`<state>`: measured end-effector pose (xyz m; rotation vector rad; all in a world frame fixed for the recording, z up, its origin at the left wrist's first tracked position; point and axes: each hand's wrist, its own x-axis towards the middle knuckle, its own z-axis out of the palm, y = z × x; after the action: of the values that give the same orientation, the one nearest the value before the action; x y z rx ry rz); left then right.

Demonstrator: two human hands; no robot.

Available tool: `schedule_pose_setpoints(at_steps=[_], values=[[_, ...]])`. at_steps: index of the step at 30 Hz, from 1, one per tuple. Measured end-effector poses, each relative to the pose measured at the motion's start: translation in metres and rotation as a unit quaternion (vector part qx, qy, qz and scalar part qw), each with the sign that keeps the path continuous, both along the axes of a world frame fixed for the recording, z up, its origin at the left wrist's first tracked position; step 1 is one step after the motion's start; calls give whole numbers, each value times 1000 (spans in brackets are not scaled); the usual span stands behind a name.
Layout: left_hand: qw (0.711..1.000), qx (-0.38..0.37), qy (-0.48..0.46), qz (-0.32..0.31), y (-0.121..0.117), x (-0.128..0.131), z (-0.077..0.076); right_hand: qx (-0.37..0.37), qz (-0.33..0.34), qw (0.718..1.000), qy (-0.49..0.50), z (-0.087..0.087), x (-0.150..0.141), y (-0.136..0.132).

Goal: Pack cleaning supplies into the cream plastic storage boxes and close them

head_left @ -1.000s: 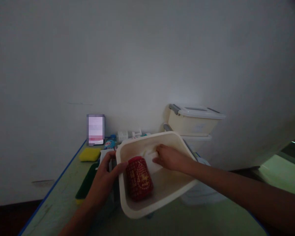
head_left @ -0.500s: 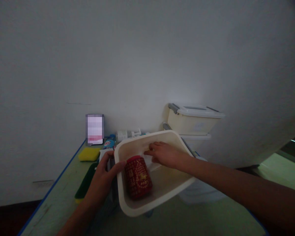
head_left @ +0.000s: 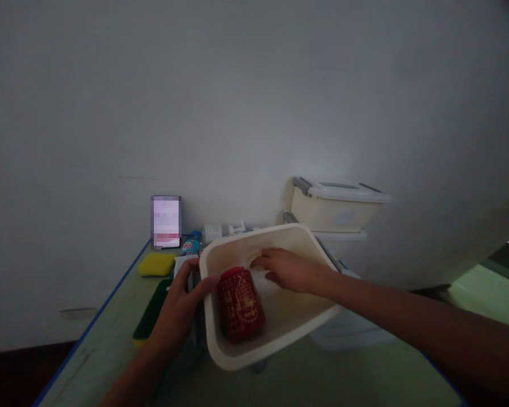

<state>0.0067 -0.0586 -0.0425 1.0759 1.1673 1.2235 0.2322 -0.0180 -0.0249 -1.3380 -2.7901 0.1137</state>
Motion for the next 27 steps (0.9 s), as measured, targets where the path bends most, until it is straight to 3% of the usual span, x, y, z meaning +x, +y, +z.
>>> schedule_pose_setpoints(at_steps=[6,13,20,23,27], values=[[1000,-8,-5,-1,-1,1,2,-35,-36,998,25,3,1,4],[1000,-8,-1,-7,-1,1,2,-23,-67,997,-19,-4,0,18],[1000,5,9,-5,-3,2,3,55,-79,987,-131,22,-20,0],[1000,8,3,-7,-2,1,2,47,-68,982,-170,31,-22,-4],[1000,7,3,2,-2,1,1,10,-36,979,-202,27,-15,-7]])
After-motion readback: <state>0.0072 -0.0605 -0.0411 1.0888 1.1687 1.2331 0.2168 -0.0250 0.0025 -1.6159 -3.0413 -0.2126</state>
